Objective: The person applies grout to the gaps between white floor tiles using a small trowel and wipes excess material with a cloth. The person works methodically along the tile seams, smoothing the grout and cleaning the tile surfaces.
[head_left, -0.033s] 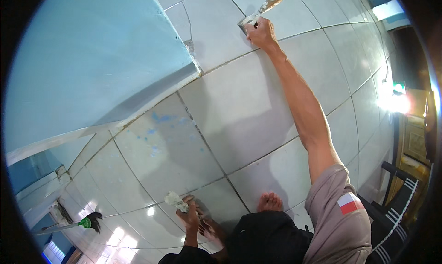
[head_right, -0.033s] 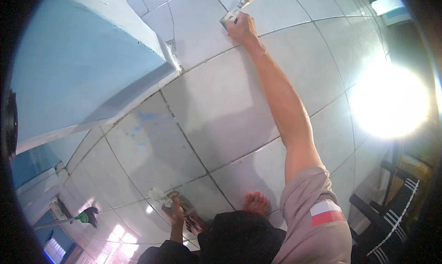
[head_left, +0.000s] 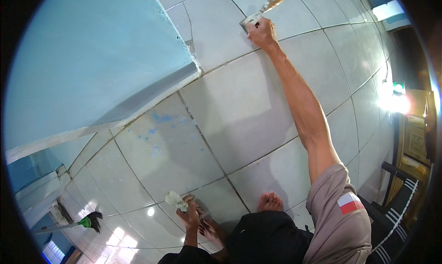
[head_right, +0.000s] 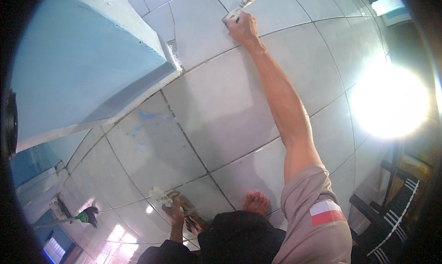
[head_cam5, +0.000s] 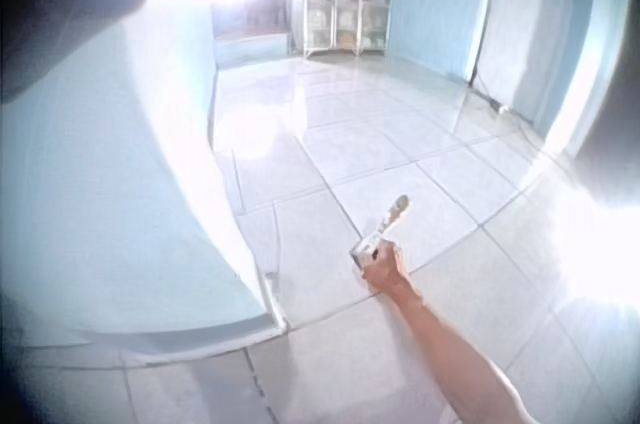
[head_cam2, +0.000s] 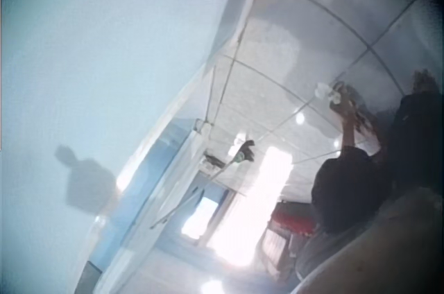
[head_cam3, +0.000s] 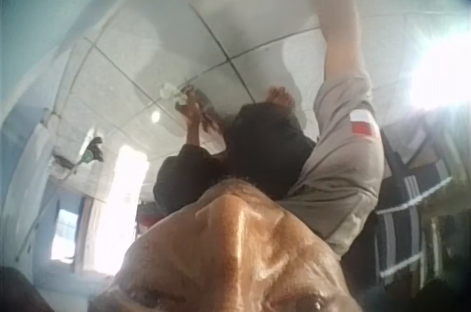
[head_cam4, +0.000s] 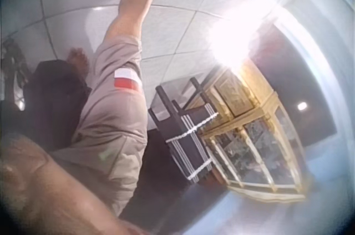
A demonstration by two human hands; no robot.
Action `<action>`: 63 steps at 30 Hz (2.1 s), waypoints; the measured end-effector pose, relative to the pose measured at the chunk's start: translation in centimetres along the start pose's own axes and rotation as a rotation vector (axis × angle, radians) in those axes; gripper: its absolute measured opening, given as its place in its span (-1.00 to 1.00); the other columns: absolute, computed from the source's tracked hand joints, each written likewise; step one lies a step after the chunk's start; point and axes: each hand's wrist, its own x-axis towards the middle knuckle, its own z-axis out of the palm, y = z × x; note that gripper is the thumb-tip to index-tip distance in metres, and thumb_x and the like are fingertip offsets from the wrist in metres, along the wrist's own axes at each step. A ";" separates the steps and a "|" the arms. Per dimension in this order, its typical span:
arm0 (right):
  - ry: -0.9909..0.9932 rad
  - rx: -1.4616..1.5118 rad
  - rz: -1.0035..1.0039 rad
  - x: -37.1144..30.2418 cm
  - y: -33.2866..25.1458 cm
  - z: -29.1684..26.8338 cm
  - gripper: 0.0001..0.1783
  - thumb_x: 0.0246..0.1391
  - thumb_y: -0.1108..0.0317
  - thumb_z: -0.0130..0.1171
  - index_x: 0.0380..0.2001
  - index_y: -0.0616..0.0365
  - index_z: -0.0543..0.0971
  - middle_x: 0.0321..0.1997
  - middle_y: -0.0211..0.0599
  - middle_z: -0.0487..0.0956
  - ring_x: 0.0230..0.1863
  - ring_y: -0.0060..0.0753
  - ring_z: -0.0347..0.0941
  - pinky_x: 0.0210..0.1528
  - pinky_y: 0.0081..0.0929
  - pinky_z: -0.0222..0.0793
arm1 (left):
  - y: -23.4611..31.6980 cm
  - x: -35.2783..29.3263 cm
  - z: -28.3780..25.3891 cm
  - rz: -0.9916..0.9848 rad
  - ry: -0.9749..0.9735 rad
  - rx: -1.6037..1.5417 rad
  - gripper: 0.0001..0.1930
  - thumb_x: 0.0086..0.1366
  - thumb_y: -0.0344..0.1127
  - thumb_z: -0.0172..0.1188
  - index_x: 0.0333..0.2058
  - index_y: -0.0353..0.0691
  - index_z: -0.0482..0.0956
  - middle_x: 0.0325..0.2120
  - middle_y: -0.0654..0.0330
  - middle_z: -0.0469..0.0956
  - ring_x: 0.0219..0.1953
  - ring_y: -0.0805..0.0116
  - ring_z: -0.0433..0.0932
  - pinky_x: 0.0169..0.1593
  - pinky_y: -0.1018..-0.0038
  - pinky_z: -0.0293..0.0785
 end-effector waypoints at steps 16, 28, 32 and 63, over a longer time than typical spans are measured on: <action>0.061 0.061 0.100 -1.6 -0.9 0.0 -0.72 0.06 0.32 0.07 -0.46 0.36 0.62 -0.58 -0.05 0.66 -0.48 -0.16 0.69 -0.32 -0.18 0.58 | 0.1 0.5 0.1 0.016 0.001 0.005 -0.77 0.32 -0.41 0.14 -0.11 -0.42 0.56 -0.53 0.15 0.54 -0.68 0.40 0.49 -0.56 0.46 0.43; 0.103 0.115 0.118 -0.9 -0.4 0.6 -0.72 0.05 0.29 0.15 -0.48 0.35 0.63 -0.58 0.03 0.64 -0.48 -0.04 0.67 -0.30 -0.15 0.58 | -1.5 0.4 0.5 0.054 0.121 -0.088 -0.76 0.34 -0.37 0.17 -0.11 -0.41 0.57 -0.50 0.14 0.53 -0.66 0.41 0.49 -0.53 0.48 0.45; 0.182 0.011 0.017 -0.7 1.5 0.7 -0.73 0.07 0.32 0.16 -0.50 0.38 0.59 -0.61 -0.03 0.63 -0.57 -0.26 0.63 -0.43 -0.25 0.57 | 0.7 0.5 1.4 -0.044 0.027 -0.025 -0.78 0.32 -0.40 0.15 -0.13 -0.41 0.57 -0.52 0.14 0.53 -0.67 0.41 0.48 -0.53 0.48 0.44; -0.319 -0.054 -0.225 -0.4 -3.4 5.2 -0.63 0.07 0.14 0.26 -0.31 0.31 0.64 -0.45 0.10 0.65 -0.39 -0.01 0.64 -0.19 -0.08 0.53 | -0.2 0.4 0.1 -0.053 -0.012 -0.021 -0.77 0.31 -0.43 0.13 -0.11 -0.43 0.53 -0.52 0.10 0.54 -0.70 0.34 0.49 -0.56 0.43 0.44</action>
